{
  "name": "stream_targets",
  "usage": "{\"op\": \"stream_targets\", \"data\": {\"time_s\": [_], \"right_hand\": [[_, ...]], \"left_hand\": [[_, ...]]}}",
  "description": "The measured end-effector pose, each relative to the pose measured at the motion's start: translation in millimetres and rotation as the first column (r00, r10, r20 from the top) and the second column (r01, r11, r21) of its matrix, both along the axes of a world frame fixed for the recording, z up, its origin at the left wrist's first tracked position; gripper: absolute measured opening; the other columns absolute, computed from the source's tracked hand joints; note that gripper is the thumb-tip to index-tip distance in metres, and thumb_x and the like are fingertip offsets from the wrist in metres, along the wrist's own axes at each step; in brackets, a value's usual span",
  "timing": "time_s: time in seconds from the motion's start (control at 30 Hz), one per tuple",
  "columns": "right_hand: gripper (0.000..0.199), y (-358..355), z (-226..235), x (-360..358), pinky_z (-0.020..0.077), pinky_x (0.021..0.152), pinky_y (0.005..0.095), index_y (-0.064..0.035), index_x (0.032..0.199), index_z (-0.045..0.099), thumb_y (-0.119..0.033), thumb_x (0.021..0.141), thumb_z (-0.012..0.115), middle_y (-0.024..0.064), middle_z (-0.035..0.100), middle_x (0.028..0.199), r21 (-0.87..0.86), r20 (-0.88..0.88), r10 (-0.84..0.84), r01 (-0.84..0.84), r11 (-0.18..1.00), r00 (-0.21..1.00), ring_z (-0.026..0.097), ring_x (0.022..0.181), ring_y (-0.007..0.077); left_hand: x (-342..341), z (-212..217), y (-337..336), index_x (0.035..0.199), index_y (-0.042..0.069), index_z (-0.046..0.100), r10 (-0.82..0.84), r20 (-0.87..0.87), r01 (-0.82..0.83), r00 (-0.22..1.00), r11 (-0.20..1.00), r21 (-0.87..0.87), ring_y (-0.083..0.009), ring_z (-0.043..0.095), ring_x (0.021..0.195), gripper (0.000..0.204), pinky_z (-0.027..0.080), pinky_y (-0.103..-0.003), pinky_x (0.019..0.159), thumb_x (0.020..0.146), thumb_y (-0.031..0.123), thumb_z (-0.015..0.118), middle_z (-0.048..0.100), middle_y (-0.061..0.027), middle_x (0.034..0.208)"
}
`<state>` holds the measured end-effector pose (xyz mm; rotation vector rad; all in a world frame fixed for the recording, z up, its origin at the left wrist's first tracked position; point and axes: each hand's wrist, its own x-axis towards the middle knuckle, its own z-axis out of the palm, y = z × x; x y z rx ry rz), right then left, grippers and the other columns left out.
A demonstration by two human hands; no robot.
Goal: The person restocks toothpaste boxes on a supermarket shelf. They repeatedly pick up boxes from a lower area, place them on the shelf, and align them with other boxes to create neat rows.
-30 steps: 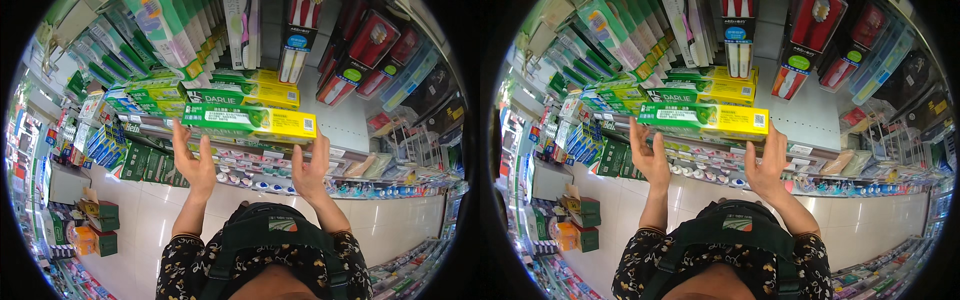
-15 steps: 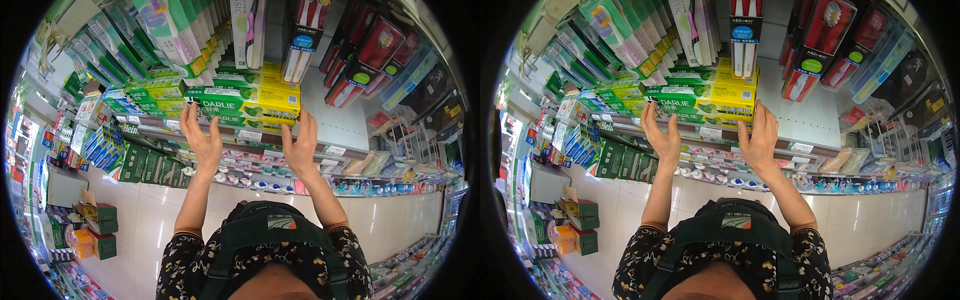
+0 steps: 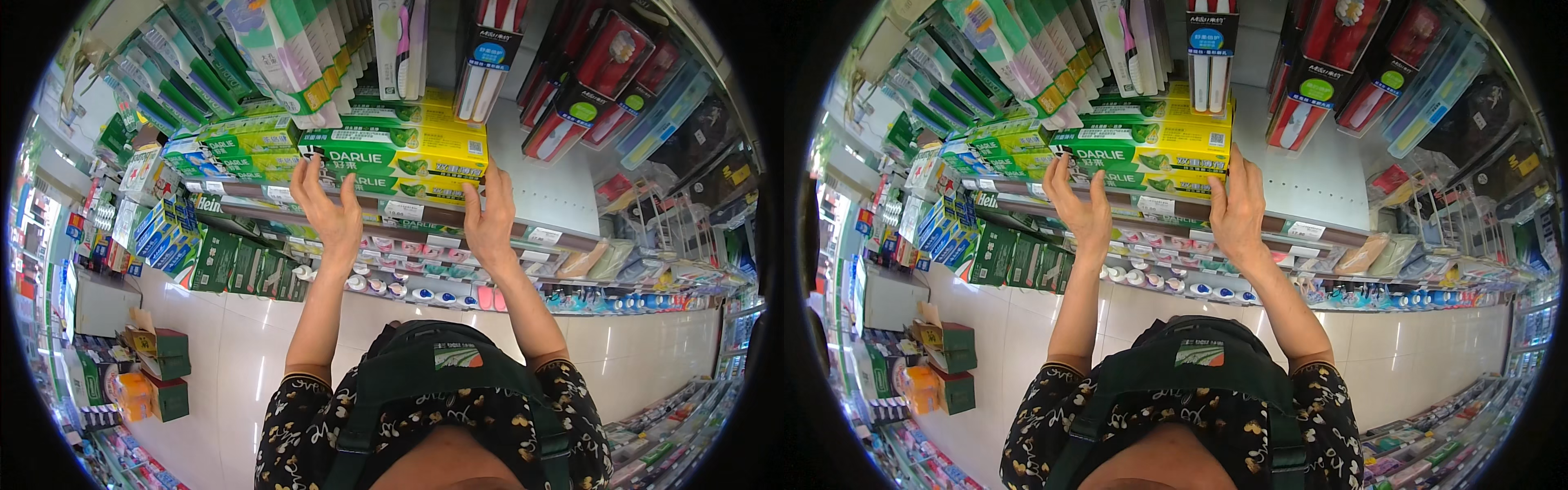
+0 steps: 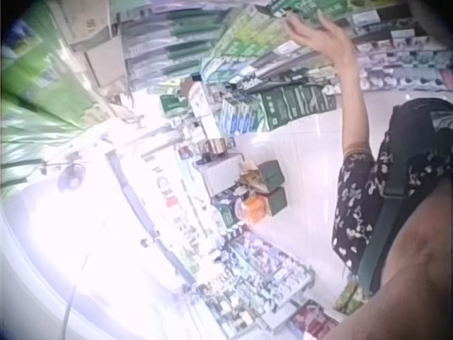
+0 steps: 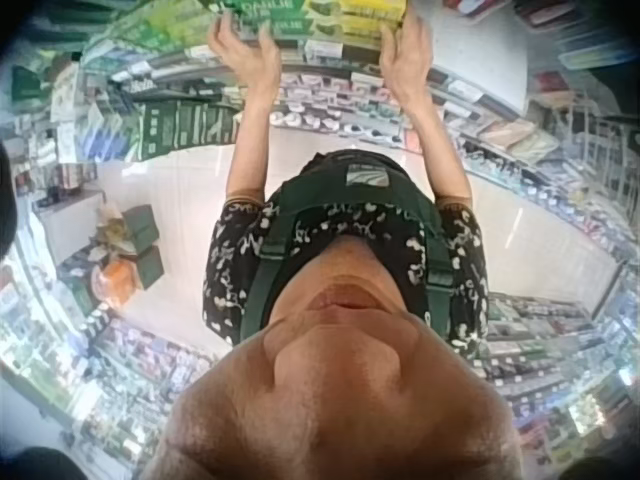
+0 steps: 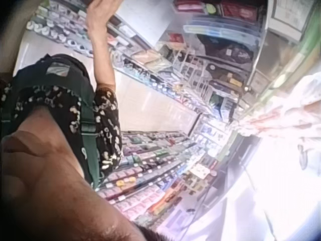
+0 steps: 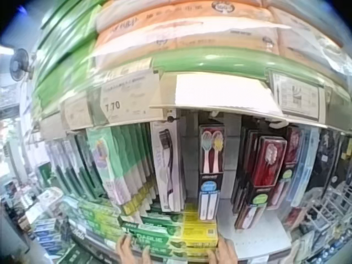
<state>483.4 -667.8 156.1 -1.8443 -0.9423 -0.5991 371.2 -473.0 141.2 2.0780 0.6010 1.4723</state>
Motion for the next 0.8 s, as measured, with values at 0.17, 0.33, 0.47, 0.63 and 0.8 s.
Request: {"op": "stream_targets", "data": {"time_s": [0.17, 0.33, 0.47, 0.63, 0.8], "right_hand": [[0.052, -1.3, 1.4, -1.2, 0.0501, 0.082, 0.0418, 0.0045, 0.138, 0.047, 0.002, 0.089, 0.062, 0.0231, 0.057, 0.110, 0.012, -0.077, 0.015, -0.014, 1.000, 0.997, 0.059, 0.096, 0.0365], [0.049, -2.2, 5.1, -3.9, 0.0476, 0.087, 0.0430, 0.0069, 0.136, 0.048, 0.003, 0.089, 0.060, 0.0236, 0.057, 0.112, 0.030, -0.081, 0.015, -0.013, 0.999, 0.997, 0.057, 0.101, 0.0381], [0.050, -3.8, 2.5, -5.6, 0.0433, 0.091, 0.0460, 0.0112, 0.135, 0.045, 0.001, 0.088, 0.060, 0.0253, 0.056, 0.114, 0.039, 0.103, -0.056, 0.052, 0.998, 0.993, 0.053, 0.105, 0.0402], [0.050, -9.9, 10.9, -15.7, 0.0432, 0.089, 0.0451, 0.0119, 0.131, 0.046, 0.002, 0.084, 0.061, 0.0261, 0.057, 0.117, 0.051, 0.093, 0.001, -0.006, 0.999, 0.996, 0.053, 0.102, 0.0393], [0.041, -66.1, 16.6, -33.4, 0.0457, 0.079, 0.0399, 0.0075, 0.124, 0.054, -0.001, 0.085, 0.062, 0.0222, 0.060, 0.110, 0.115, 0.021, -0.156, 0.153, 0.981, 0.987, 0.056, 0.093, 0.0335]], "left_hand": [[1.8, 1.7, 1.9, 0.133, 0.001, 0.050, 0.048, 0.057, -0.052, 0.997, 0.995, 0.080, -0.0307, 0.049, 0.114, 0.057, 0.044, -0.039, 0.095, 0.082, 0.003, 0.074, 0.045, -0.0182, 0.132], [0.7, 1.0, 5.1, 0.134, -0.001, 0.048, -0.003, 0.107, 0.002, 0.994, 1.000, 0.013, -0.0284, 0.050, 0.116, 0.055, 0.044, -0.038, 0.096, 0.084, 0.001, 0.071, 0.046, -0.0176, 0.131], [1.1, -0.2, 2.0, 0.135, -0.003, 0.047, -0.054, 0.207, 0.078, 0.977, 0.991, -0.109, -0.0301, 0.050, 0.115, 0.054, 0.041, -0.041, 0.099, 0.086, 0.002, 0.068, 0.049, -0.0188, 0.125], [-12.5, 13.5, -0.3, 0.136, -0.004, 0.047, -0.045, 0.170, 0.086, 0.984, 0.965, -0.247, -0.0212, 0.050, 0.107, 0.047, 0.040, -0.034, 0.098, 0.092, 0.003, 0.061, 0.051, -0.0120, 0.119], [-49.1, 24.4, -59.7, 0.138, -0.006, 0.047, -0.261, 0.163, 0.295, 0.952, 0.922, -0.252, -0.0179, 0.050, 0.110, 0.043, 0.040, -0.031, 0.099, 0.097, 0.003, 0.053, 0.050, -0.0115, 0.122]]}}
